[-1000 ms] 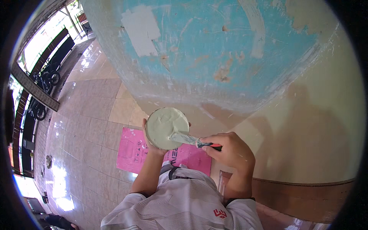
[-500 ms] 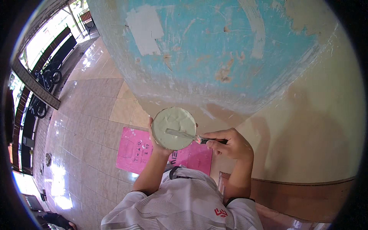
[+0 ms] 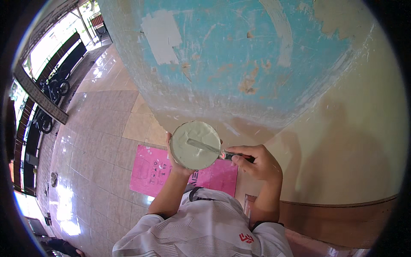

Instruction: The person applies spackle to a wall using a putty knife.

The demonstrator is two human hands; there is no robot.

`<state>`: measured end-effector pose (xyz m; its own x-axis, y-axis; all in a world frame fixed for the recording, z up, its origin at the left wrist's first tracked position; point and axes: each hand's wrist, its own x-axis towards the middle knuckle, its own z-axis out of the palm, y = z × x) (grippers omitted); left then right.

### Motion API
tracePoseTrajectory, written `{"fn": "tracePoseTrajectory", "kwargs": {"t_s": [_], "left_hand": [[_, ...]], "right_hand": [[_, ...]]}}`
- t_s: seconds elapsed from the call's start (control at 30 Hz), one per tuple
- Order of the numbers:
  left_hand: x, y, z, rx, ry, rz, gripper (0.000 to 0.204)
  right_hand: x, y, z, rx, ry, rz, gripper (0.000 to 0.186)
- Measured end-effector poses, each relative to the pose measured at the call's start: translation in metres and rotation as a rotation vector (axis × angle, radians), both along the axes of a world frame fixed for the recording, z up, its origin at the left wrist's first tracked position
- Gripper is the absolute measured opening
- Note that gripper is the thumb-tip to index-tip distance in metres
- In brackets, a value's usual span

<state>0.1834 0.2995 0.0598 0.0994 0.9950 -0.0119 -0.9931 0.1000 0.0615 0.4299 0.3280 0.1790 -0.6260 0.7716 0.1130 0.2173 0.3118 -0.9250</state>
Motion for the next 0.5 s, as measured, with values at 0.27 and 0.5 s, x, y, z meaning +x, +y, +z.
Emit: {"fn": "tracePoseTrajectory", "kwargs": {"t_s": [0.27, 0.5], "left_hand": [[-0.004, -0.006, -0.001, 0.072, -0.146, -0.056, 0.086], [-0.003, -0.006, 0.011, 0.031, -0.123, -0.039, 0.082]], "right_hand": [[-0.006, 0.000, 0.000, -0.325, -0.012, 0.025, 0.032], [-0.007, 0.000, -0.005, 0.171, 0.012, -0.073, 0.034]]}}
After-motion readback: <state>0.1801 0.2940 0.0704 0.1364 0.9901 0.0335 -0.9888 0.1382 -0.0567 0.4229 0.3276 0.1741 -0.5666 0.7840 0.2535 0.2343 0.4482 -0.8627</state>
